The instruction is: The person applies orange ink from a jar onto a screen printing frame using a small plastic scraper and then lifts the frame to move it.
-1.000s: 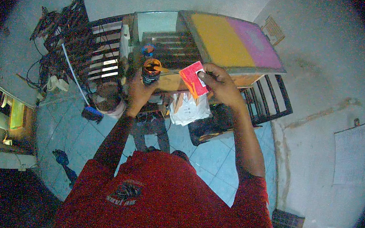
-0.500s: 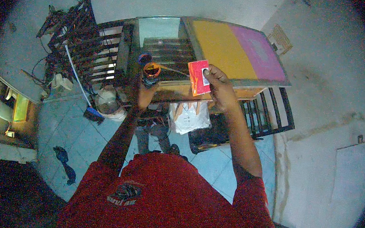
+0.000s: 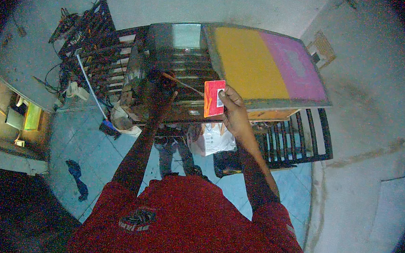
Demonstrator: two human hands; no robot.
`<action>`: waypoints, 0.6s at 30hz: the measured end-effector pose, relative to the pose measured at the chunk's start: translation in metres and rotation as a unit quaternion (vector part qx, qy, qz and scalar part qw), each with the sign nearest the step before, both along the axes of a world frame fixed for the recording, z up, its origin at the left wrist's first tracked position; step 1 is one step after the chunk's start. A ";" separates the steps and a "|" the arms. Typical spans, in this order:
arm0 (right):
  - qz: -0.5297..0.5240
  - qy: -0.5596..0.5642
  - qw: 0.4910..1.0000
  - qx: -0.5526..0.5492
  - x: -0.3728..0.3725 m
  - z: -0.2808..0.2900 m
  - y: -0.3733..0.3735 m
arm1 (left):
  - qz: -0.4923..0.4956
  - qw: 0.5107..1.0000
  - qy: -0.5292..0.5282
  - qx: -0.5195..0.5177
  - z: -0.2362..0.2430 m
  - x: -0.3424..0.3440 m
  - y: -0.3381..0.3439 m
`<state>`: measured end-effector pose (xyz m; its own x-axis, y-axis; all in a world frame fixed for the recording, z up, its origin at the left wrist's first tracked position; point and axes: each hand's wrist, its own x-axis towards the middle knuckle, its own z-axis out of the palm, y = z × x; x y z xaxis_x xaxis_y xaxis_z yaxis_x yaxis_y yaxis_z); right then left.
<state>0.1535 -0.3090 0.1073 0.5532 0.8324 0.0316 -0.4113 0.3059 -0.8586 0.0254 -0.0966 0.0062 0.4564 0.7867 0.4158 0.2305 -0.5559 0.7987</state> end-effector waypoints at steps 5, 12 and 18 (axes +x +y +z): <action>-0.013 -0.009 0.999 0.036 0.008 -0.009 -0.005 | -0.044 0.998 -0.032 0.036 0.013 0.009 -0.007; -0.006 -0.064 0.996 0.060 0.004 -0.024 0.003 | 0.023 0.998 0.049 0.021 -0.025 -0.036 -0.048; 0.103 -0.006 0.994 0.040 -0.078 -0.035 0.051 | -0.142 0.832 -0.283 -0.455 0.046 -0.110 -0.092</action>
